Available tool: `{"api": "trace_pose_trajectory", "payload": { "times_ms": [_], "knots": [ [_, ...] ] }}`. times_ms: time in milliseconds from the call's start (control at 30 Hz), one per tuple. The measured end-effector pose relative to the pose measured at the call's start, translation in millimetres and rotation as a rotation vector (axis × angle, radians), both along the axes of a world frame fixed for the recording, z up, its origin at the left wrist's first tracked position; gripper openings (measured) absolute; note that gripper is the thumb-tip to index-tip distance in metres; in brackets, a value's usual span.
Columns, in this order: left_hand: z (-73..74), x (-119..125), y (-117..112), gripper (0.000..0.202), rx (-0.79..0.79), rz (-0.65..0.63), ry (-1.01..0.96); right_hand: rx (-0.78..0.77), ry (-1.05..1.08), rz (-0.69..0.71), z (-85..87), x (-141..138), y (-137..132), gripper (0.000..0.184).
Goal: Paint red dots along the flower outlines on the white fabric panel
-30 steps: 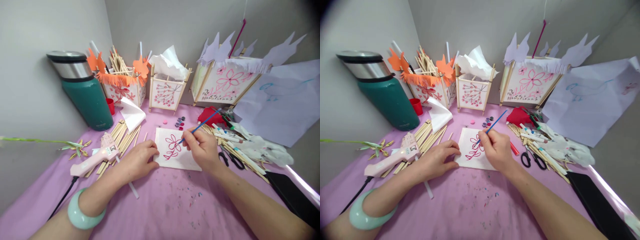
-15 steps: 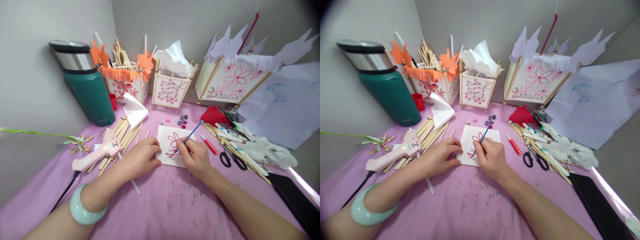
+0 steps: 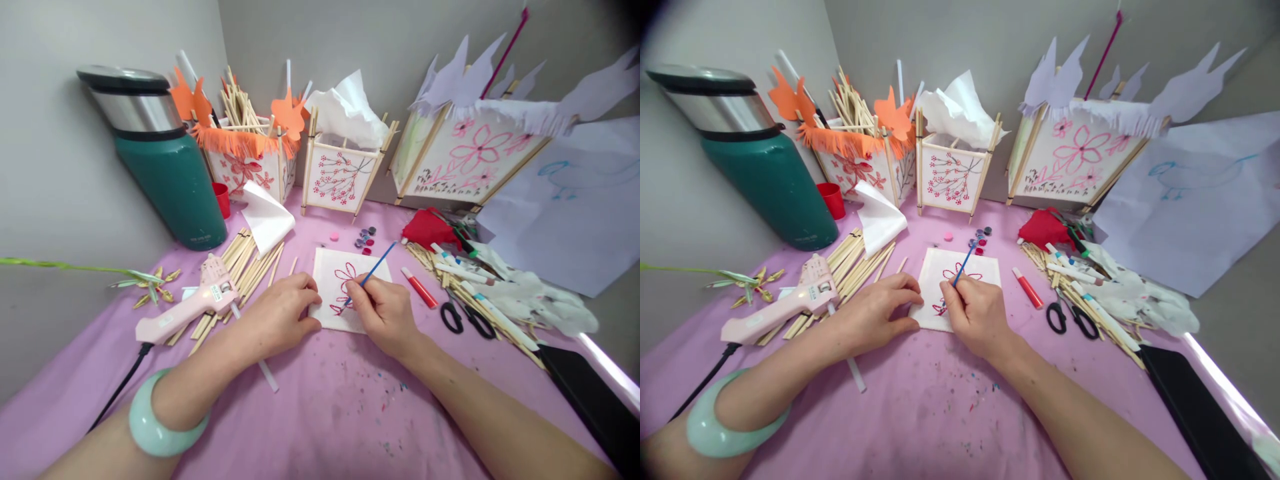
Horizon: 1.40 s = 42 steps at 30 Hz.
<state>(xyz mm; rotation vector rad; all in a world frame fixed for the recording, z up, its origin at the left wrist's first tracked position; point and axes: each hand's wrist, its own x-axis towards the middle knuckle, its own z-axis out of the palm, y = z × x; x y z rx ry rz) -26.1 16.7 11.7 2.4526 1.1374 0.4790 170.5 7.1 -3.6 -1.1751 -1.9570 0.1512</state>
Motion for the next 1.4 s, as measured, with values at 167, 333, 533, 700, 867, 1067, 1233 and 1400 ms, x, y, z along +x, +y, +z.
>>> {"api": "trace_pose_trajectory", "payload": {
  "times_ms": [167,333,533,700,867,1067,1233,1400],
  "knots": [
    [-3.5,-0.5,0.2,0.018,0.01,0.007,-0.006,0.005,0.002,0.02,-0.2,-5.9,-1.9,0.03],
    [-3.5,-0.6,0.4,0.016,0.018,-0.001,0.003,0.006,0.033,-0.006,3.6,-5.2,-1.5,0.028],
    [-1.7,-0.4,-0.2,0.017,0.017,-0.001,0.019,-0.011,0.023,-0.046,4.5,1.5,0.1,0.025],
    [-3.7,-0.7,-0.1,0.018,0.014,0.008,0.003,-0.035,0.006,-0.022,0.8,-3.3,-2.0,0.028],
    [-2.8,-0.4,0.1,0.017,0.009,0.0,0.011,-0.122,0.068,-0.024,0.8,-8.1,-3.1,0.032],
    [1.0,0.4,0.1,0.017,-0.006,0.006,0.033,-0.111,0.099,-0.058,3.9,-0.3,0.4,0.028],
    [-2.0,0.1,-0.3,0.016,0.013,0.002,0.014,-0.086,0.032,-0.047,0.5,-2.8,-1.6,0.03],
    [-4.2,0.5,0.2,0.016,0.021,0.0,0.008,-0.115,0.066,-0.028,0.8,-6.5,-3.4,0.033]
  ]
}}
